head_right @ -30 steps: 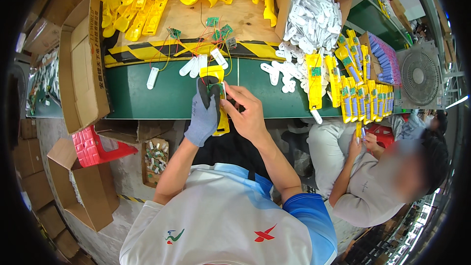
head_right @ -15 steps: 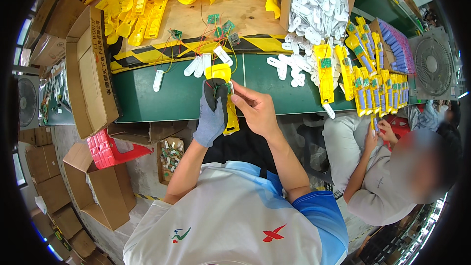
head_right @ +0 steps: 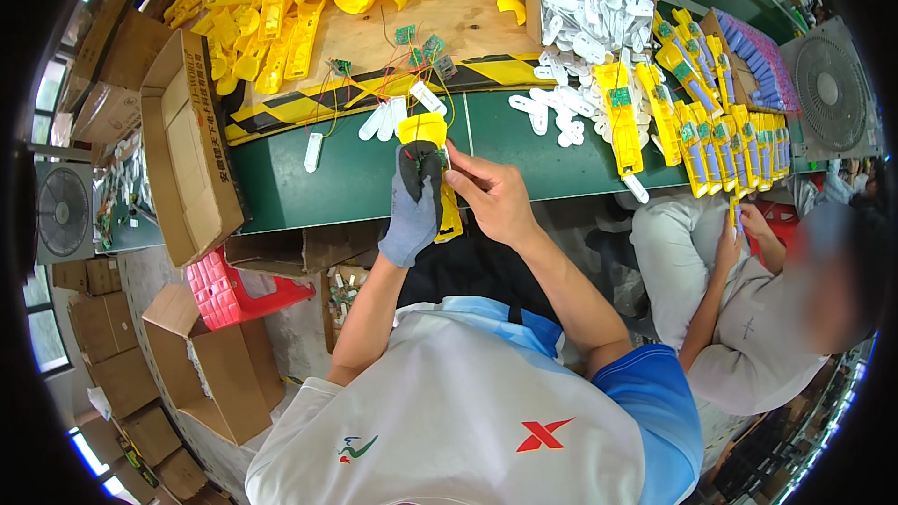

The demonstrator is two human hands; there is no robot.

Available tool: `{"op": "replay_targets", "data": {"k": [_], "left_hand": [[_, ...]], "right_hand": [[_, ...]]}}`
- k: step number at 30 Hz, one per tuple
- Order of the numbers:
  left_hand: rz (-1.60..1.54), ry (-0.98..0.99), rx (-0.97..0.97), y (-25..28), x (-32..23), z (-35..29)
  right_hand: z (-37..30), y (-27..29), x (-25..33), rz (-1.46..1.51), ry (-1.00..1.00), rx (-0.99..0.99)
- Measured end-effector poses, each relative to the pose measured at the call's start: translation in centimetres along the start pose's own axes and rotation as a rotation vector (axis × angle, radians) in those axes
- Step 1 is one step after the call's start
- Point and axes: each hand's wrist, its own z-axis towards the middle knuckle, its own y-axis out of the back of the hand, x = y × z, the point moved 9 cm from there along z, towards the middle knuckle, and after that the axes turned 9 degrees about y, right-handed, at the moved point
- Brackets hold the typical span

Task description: Assembling the internal PCB and battery cover into yellow handheld device housings.

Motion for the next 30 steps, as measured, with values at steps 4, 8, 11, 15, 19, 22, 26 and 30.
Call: {"op": "replay_targets", "data": {"k": [4,8,11,15,19,22,26,30], "left_hand": [[0.135,-0.100,0.023,-0.3,-1.2,-0.1],[0.161,-0.159,0.019,-0.7,-1.7,-0.3],[0.077,-0.142,-0.050,-0.3,-1.3,-0.4],[-0.077,-0.110,-0.031,-0.4,-1.3,-0.6],[-0.305,-0.090,-0.105,-0.7,-2.4,-1.0],[-0.360,0.052,-0.098,-0.8,-1.5,-1.4],[-0.485,-0.004,-0.221,-0.9,-4.4,-3.0],[-0.681,-0.025,-0.067,-0.7,-5.8,-3.6]], "right_hand": [[-0.4,-0.5,3.0,-0.389,0.224,0.003],[-0.3,-0.5,4.1,-0.381,0.284,0.018],[-0.3,0.0,3.7,-0.381,0.269,-0.014],[-0.4,0.0,3.4,-0.214,0.212,-0.043],[-0.9,0.3,4.1,-0.171,0.222,-0.068],[-2.4,0.1,4.7,-0.051,0.241,-0.090],[-4.4,0.1,7.3,-0.160,0.246,-0.066],[-5.7,-0.2,6.8,-0.369,0.246,0.108]]}}
